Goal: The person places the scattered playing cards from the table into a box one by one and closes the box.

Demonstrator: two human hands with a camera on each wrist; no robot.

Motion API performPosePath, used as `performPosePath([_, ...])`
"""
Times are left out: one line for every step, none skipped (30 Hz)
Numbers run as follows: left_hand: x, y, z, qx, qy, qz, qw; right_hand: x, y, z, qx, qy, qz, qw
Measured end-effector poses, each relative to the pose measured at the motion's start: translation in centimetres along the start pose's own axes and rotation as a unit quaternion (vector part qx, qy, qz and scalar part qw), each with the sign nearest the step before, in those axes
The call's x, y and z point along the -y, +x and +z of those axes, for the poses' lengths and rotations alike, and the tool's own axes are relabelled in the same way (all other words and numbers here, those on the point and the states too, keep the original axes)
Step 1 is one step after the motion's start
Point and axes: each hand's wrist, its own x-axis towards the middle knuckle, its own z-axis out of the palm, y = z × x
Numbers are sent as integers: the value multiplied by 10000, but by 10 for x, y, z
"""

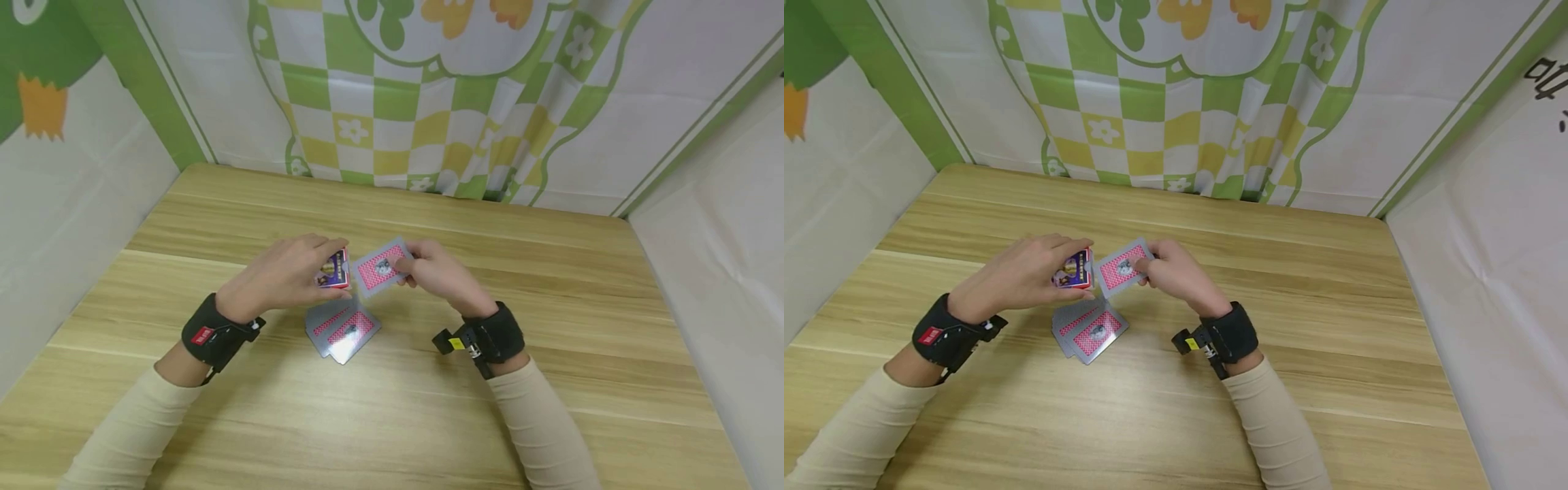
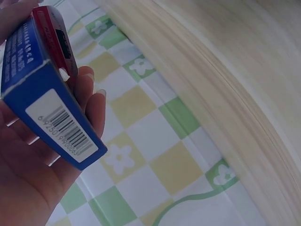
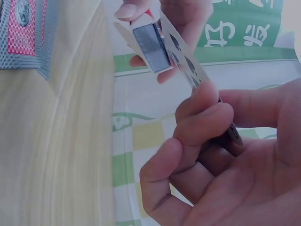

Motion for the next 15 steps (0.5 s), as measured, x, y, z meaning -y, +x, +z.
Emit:
performPosePath([0,0,0,0,-55,43,10000,0,0,1,-19,27,-22,10000])
performPosePath([-1,1,1,9,-107,85,9999,-1,1,1,-42,45,-51,10000])
performPosePath([-2,1,1,20,-177,129,9998,-2,1,2,-69,74,-84,9999])
performPosePath([-2,1,1,37,-252,172,9995,-2,2,3,-109,106,-113,9998])
performPosePath([-3,1,1,49,-291,212,9993,-3,2,4,-161,141,-137,9997])
performPosePath([-3,2,1,55,-314,236,9992,-4,2,5,-224,193,-159,9994])
performPosePath([-3,2,1,60,-342,245,9991,-4,3,7,-305,237,-186,9991])
performPosePath([-4,2,1,60,-358,246,9990,-5,4,9,-393,294,-201,9986])
performPosePath([-4,1,1,46,-374,243,9990,-5,5,11,-480,350,-216,9980])
performPosePath([-4,1,1,30,-374,236,9990,-6,6,14,-567,356,-230,9975])
performPosePath([-5,1,1,3,-343,223,9992,-7,7,17,-613,386,-263,9970])
performPosePath([-5,1,1,-16,-333,212,9992,-7,8,21,-629,381,-308,9968])
performPosePath([-5,1,2,-39,-319,208,9993,-7,8,24,-609,369,-342,9969])
performPosePath([-5,0,2,-63,-304,209,9993,-8,9,27,-541,359,-388,9971])
performPosePath([-5,0,2,-86,-295,212,9993,-8,10,29,-450,350,-443,9974])
